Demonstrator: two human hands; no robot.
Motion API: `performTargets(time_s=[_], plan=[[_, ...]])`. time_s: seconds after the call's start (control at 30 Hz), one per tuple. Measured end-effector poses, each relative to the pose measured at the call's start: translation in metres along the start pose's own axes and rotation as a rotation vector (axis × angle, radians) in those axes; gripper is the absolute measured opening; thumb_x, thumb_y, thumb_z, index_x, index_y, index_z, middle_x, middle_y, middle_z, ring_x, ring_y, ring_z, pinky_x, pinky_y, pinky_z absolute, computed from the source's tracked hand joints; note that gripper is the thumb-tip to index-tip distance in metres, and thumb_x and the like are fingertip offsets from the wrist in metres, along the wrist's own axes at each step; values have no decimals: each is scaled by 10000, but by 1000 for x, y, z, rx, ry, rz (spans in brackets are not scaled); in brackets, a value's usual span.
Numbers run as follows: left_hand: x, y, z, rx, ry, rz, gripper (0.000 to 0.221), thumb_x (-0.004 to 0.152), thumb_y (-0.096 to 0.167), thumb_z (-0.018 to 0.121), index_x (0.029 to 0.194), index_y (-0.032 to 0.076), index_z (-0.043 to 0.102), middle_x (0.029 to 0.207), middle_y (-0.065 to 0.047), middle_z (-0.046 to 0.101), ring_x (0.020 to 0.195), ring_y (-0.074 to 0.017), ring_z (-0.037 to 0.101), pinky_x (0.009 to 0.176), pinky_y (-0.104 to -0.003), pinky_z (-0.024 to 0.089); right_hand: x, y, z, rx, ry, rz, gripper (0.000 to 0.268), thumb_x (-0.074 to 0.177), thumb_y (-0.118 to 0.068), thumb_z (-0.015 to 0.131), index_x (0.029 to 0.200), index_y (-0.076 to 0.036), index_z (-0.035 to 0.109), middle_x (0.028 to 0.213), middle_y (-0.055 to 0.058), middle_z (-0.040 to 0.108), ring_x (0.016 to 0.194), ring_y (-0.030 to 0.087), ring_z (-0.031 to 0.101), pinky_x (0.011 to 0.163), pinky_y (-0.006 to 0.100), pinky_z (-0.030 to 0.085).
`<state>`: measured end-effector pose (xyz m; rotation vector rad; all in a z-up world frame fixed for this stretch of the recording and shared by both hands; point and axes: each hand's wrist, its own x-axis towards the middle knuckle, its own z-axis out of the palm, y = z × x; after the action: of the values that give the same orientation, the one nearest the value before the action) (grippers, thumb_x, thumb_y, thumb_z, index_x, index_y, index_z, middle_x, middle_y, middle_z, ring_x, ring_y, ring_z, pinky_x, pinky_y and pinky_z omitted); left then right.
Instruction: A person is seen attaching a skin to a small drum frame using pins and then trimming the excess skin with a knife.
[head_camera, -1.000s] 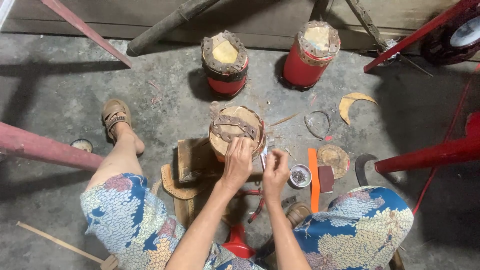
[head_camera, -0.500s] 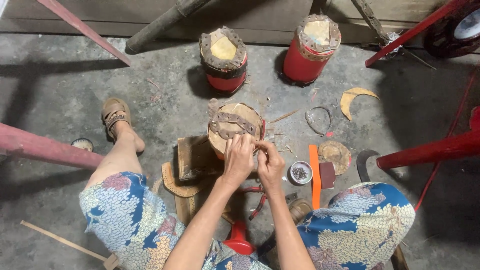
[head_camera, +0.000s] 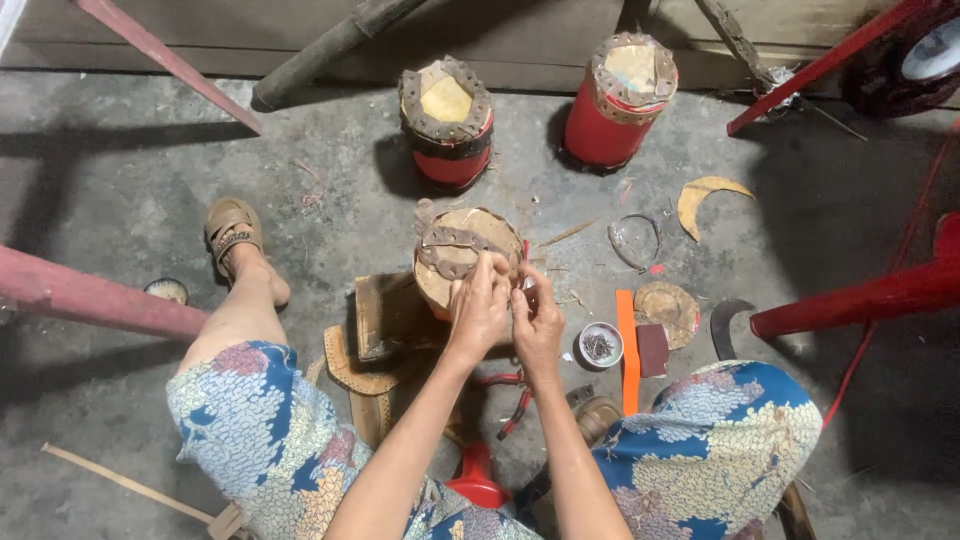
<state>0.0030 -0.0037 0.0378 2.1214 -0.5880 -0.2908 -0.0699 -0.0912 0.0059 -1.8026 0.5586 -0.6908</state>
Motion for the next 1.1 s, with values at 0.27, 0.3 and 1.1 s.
performTargets(time_s=[0.27,0.3,1.1], plan=[[-1,8,-3,11,-14,-51,266,905,81,568,1104,235,482,975,-74,730,1018,-323,683,889,-444,442,12,-18,2,-203,17,-84,362,1005,-138,570,1342,-193,693,1173,136,758,1001,383,724,820,483,579],[-2,10,-4,10,-14,-54,257,906,78,564,1096,232,486,978,-77,731,1018,-325,683,887,-442,443,12,-10,4,-237,47,-104,347,999,-136,587,1318,-196,711,1172,113,761,1023,358,724,833,460,579],[6,-11,7,-717,133,-184,204,919,-8,565,1030,163,556,671,11,591,594,-51,485,554,-178,383,-14,38,9,-121,55,-2,171,928,-265,756,1053,-222,647,833,-6,758,670,198,668,603,308,494]])
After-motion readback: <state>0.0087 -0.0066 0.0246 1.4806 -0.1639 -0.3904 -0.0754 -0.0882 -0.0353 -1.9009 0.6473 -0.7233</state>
